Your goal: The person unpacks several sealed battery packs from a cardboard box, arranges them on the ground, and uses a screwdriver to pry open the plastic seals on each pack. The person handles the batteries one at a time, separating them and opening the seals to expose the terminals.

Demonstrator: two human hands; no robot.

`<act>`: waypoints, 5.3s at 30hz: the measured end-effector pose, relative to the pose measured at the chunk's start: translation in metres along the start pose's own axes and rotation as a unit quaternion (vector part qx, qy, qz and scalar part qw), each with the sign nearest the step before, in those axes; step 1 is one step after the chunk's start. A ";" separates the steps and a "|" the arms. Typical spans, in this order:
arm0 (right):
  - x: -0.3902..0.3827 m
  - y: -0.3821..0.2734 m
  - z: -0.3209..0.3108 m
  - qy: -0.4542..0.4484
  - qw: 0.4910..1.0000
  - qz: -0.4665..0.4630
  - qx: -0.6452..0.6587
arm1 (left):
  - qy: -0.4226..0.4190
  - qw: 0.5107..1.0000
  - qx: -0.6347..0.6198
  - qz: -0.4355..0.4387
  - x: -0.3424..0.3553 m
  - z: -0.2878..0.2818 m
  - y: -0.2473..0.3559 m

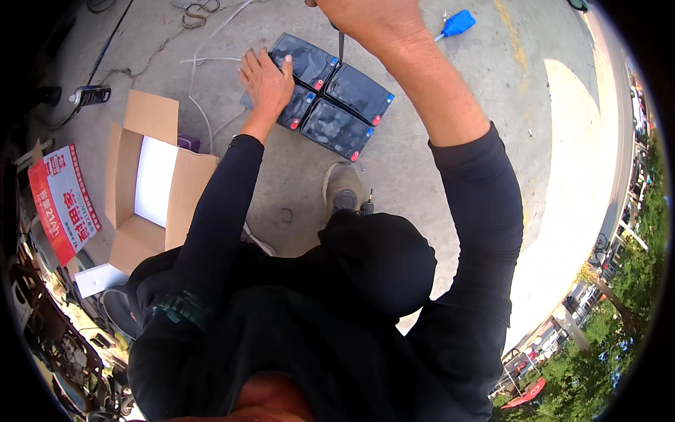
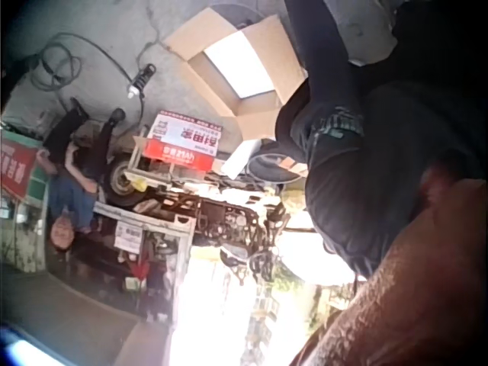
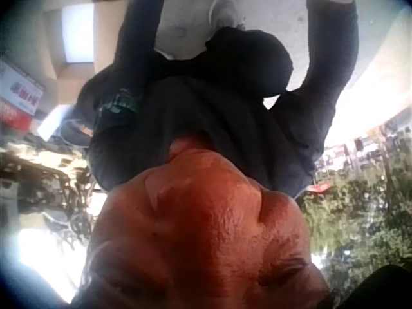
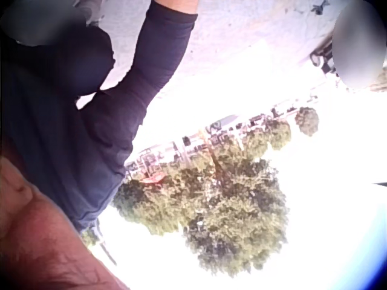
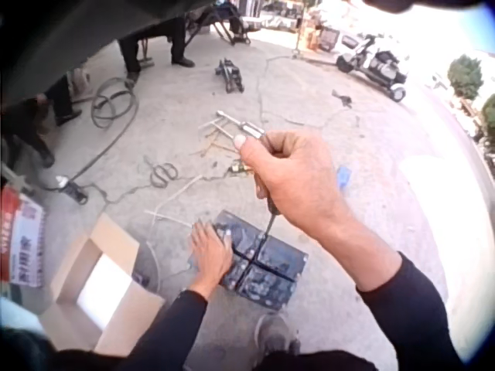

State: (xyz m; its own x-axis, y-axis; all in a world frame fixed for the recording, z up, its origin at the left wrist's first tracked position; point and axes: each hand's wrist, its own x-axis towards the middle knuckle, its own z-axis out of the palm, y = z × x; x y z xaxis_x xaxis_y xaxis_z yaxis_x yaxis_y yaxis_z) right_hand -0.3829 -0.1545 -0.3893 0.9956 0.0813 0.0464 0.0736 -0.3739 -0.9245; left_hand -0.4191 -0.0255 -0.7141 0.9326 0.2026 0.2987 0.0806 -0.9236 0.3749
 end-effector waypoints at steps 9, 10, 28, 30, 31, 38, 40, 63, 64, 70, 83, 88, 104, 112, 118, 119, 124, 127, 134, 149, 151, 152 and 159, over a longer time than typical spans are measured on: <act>0.011 0.002 0.013 -0.053 0.996 0.035 -0.062 | -0.080 0.994 0.005 0.071 -0.010 0.002 0.002; 0.013 0.004 0.017 -0.050 0.997 0.029 -0.052 | -0.072 0.994 0.005 0.080 -0.008 0.003 0.003; 0.015 0.006 0.038 -0.123 0.991 -0.050 -0.022 | -0.080 0.993 -0.018 0.080 -0.010 0.001 -0.007; 0.018 0.006 0.044 -0.090 0.994 -0.041 -0.055 | -0.082 0.993 -0.026 0.075 -0.007 0.000 -0.009; 0.020 0.005 0.046 -0.074 0.994 -0.036 -0.073 | -0.085 0.993 -0.031 0.071 -0.010 -0.002 -0.008; -0.008 0.014 -0.039 0.016 0.995 -0.047 0.083 | -0.093 0.993 -0.039 0.067 -0.010 -0.003 0.000; -0.035 0.027 -0.056 0.036 0.993 -0.068 0.095 | -0.088 0.994 -0.030 0.060 -0.009 -0.001 -0.002; 0.000 0.007 0.014 -0.019 0.998 0.035 0.055 | -0.082 0.992 -0.004 0.091 -0.013 0.002 -0.010; -0.006 0.007 0.010 -0.016 0.997 0.029 0.069 | -0.075 0.993 -0.008 0.091 -0.012 0.000 -0.008; 0.028 0.006 0.044 0.052 0.997 -0.013 -0.062 | -0.090 0.991 -0.030 0.089 -0.012 0.004 -0.003; -0.013 0.006 0.037 -0.022 0.999 0.018 -0.022 | -0.071 0.991 -0.031 0.106 -0.013 0.001 -0.016; 0.042 0.017 0.112 0.056 0.978 -0.128 -0.154 | -0.139 0.982 -0.058 0.112 -0.014 0.005 -0.007; -0.021 0.023 -0.015 0.086 0.989 -0.109 0.043 | -0.089 0.992 -0.067 0.059 -0.010 0.005 -0.007; -0.051 0.044 -0.040 0.064 0.987 -0.119 0.082 | -0.025 0.999 -0.017 0.025 -0.014 0.006 -0.010; 0.012 0.019 0.018 0.031 0.992 0.005 0.125 | -0.020 0.995 0.015 -0.093 -0.030 -0.001 -0.024; 0.031 0.022 0.034 0.020 0.995 -0.015 0.098 | -0.009 0.996 0.022 -0.087 -0.028 -0.001 -0.029; 0.129 0.062 0.133 0.061 0.988 -0.101 -0.095 | -0.013 0.997 -0.013 -0.076 -0.028 0.003 -0.008; 0.140 0.069 0.155 0.020 0.980 -0.155 -0.121 | 0.011 0.997 -0.026 -0.069 -0.039 -0.002 -0.014; 0.069 0.039 -0.031 0.023 0.994 -0.047 0.101 | 0.003 0.999 -0.031 -0.041 -0.022 0.009 -0.021; -0.181 0.055 -0.152 0.331 0.914 -0.067 0.223 | -0.080 0.973 -0.026 0.213 -0.036 -0.018 -0.011; -0.194 0.064 -0.165 0.366 0.902 -0.057 0.223 | -0.168 0.926 -0.075 0.331 -0.054 -0.034 0.011; -0.198 0.068 -0.170 0.373 0.902 -0.048 0.211 | -0.204 0.908 -0.071 0.359 -0.060 -0.038 0.021; -0.219 0.077 -0.200 0.345 0.883 0.098 -0.302 | -0.311 0.836 -0.026 0.452 -0.075 -0.037 0.047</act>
State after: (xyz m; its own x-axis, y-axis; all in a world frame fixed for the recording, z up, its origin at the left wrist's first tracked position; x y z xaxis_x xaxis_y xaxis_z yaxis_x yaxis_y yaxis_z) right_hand -0.5839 -0.3857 -0.3946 0.7755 -0.5448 0.3190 -0.2947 -0.7592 -0.5803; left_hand -0.4983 -0.0719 -0.6865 0.6075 -0.7938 -0.0266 -0.7565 -0.5885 0.2852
